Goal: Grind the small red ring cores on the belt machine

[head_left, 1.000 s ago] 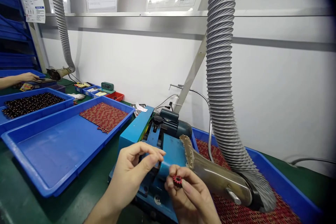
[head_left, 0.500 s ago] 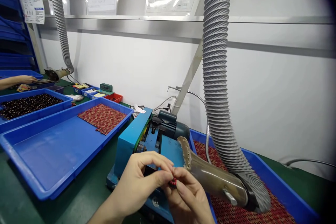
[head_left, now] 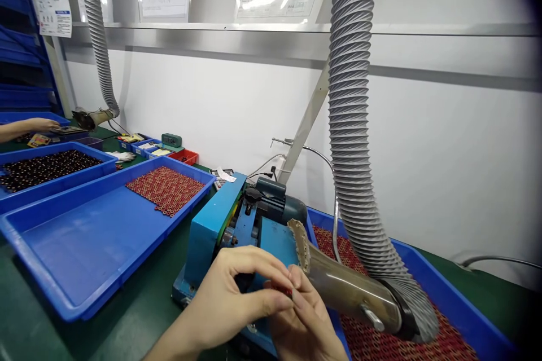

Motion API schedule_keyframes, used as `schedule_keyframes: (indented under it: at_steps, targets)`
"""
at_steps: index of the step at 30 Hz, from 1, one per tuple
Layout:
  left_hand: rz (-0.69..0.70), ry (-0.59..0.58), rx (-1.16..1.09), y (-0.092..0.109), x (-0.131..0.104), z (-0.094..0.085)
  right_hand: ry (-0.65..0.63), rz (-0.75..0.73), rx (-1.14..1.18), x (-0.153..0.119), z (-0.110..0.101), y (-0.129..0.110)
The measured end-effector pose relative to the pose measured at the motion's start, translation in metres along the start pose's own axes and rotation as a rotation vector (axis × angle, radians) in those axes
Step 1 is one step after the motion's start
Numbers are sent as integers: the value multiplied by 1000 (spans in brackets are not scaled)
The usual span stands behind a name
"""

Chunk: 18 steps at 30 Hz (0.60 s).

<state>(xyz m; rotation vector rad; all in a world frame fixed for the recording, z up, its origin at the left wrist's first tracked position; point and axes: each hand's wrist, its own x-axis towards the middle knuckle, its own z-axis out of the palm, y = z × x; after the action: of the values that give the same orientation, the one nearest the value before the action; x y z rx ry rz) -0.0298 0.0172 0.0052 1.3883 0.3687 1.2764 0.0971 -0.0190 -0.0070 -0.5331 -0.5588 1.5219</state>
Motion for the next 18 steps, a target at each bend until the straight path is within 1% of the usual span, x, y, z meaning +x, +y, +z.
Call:
schedule_keyframes:
  at_steps: [3,6,8,9,11,12,13,16,18]
  targets:
    - [-30,55,-87,-2,1,3,-34,-63,-15,1,1,4]
    - [-75,105,-128,-1,0,0,-48,-132,-108,1,0,6]
    - [-81,156,-153,0,-1,-3,-50,-142,-169,1,-2,5]
    - [-77,199,-173,1,-1,-5,-54,-138,-187,1,-2,4]
    - [-56,280,-182,2,-1,-8,-69,-126,-188,0,-2,1]
    - [-46,288,-157,3,-1,-9,-72,-123,-171,0,-1,0]
    - [-39,261,-110,3,-1,-10,-69,-123,-150,-1,-1,-1]
    - [-66,108,50,5,-2,-8,-38,-141,-97,-1,1,0]
    - [-87,87,67,5,-3,-3,-31,-147,-67,-1,1,2]
